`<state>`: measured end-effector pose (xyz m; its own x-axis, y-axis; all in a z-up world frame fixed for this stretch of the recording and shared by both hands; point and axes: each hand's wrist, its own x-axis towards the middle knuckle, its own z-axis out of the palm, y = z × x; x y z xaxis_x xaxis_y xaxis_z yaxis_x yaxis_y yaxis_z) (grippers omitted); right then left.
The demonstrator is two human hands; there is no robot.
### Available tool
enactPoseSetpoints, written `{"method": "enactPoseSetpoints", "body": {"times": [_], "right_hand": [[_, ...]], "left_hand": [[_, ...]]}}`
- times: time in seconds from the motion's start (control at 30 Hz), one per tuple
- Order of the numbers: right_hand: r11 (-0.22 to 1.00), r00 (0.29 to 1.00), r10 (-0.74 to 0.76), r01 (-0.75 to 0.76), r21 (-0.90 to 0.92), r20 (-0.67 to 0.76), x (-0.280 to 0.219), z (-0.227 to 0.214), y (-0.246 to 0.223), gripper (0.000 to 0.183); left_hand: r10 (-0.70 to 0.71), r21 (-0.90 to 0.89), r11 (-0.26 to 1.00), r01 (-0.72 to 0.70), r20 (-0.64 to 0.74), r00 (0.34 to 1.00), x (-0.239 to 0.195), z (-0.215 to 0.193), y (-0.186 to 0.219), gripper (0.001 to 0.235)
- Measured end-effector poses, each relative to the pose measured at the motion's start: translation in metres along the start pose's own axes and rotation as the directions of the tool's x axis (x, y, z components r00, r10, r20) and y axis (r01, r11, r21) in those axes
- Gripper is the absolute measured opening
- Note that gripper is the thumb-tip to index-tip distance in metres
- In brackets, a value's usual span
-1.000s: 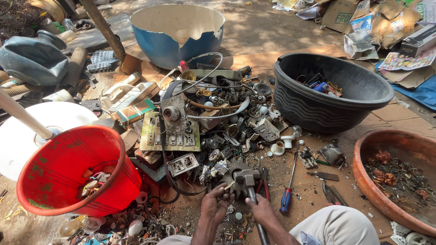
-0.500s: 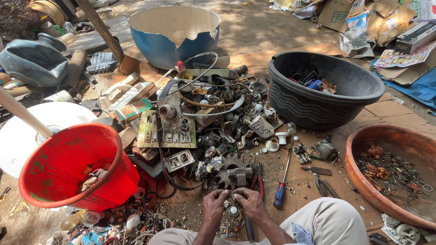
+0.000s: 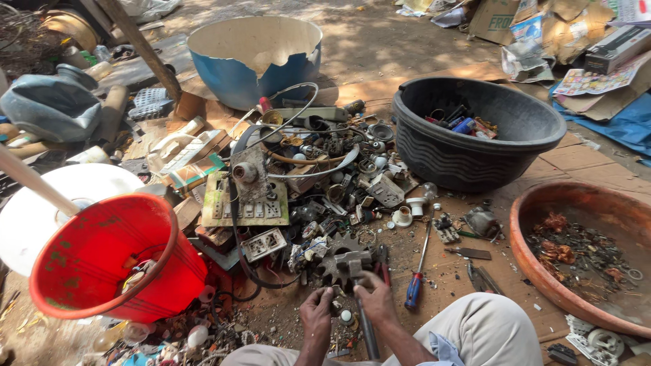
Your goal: The person sits on the ground and uses a hammer to break apart small electronic components, such as light bulb bases and plastic casings, on a metal gear. They also use pliers to strip wires and separate parts. The debris is scattered on the ground around them.
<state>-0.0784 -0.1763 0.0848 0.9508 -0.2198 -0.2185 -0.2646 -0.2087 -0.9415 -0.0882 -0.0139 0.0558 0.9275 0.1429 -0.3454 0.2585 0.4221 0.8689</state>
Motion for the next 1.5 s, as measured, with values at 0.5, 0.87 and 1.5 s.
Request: {"method": "enactPoseSetpoints", "body": {"times": [0.5, 0.87, 1.5], "right_hand": [[0.726, 0.872, 0.121, 0.248, 0.641, -0.475, 0.063, -0.206, -0.143, 0.012], [0.996, 0.997, 0.076, -0.077, -0.039, -0.014, 0.167, -0.199, -0.089, 0.031], [0.763, 0.981, 0.152, -0.039, -0.645, 0.12, 0.258, -0.161, -0.06, 0.032]], "left_hand": [[-0.142, 0.112, 0.977, 0.183, -0.3, 0.943, 0.076, -0.043, -0.056, 0.036], [-0.109, 0.227, 0.963, 0.143, -0.155, 0.982, 0.071, -0.007, -0.045, 0.032], [-0.139, 0.324, 0.929, 0.181, -0.15, 0.979, 0.063, 0.01, -0.006, 0.032]]}}
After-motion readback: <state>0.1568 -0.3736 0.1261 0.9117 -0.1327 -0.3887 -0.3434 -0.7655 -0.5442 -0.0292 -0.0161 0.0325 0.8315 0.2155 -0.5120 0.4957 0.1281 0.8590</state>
